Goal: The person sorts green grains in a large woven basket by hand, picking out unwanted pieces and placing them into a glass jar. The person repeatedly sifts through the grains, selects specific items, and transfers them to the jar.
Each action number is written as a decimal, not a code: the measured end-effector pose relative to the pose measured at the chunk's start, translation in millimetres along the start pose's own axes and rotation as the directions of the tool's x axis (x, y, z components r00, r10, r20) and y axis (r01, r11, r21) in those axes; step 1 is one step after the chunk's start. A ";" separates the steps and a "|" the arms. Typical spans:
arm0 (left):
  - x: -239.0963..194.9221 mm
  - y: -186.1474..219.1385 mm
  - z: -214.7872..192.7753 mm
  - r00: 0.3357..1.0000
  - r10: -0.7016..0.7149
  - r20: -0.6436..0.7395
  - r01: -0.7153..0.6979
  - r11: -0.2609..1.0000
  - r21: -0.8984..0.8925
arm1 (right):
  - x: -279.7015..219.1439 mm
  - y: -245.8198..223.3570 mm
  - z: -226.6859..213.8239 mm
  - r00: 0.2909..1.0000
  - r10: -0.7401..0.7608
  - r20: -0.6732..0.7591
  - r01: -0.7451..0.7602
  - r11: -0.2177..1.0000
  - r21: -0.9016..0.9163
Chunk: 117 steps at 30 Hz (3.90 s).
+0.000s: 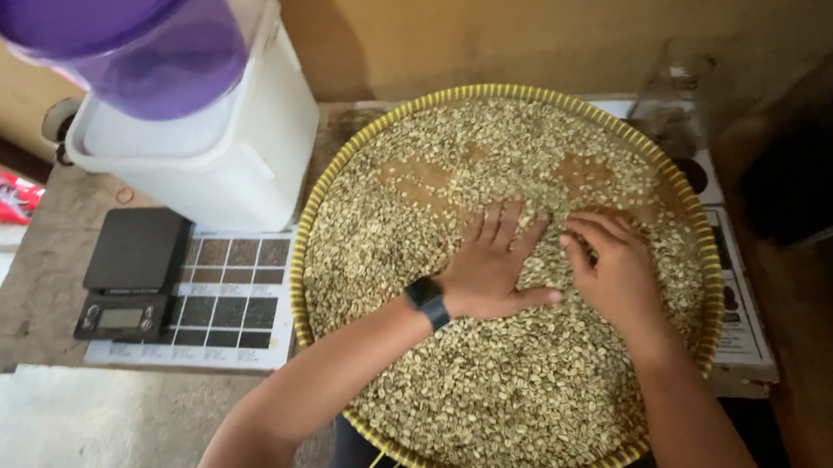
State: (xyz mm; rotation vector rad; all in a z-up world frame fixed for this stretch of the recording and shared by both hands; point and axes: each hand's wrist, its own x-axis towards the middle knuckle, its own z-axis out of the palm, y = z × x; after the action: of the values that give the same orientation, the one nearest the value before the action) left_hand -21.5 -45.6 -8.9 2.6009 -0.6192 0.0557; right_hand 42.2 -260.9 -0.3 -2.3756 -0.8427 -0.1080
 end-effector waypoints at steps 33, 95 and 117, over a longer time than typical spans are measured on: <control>-68.5 -55.7 -83.5 0.944 -0.201 -0.261 0.257 0.945 0.202 | -12.7 12.0 2.7 0.985 -0.024 -0.173 0.030 0.999 0.030; -15.5 -110.4 -35.8 0.929 -0.367 -0.042 0.367 0.905 0.213 | -16.7 -68.5 37.1 0.811 -0.307 0.499 0.262 0.952 0.159; -21.3 -98.5 -6.2 0.993 -0.112 -0.021 0.114 0.983 0.144 | -9.6 -27.5 41.3 0.955 -0.220 0.201 0.232 0.972 -0.037</control>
State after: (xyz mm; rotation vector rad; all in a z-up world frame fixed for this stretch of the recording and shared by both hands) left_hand 2.7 43.9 -48.7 2.7694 -0.4773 0.0837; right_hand 13.2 -225.7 -22.1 -2.3649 -1.2211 0.0092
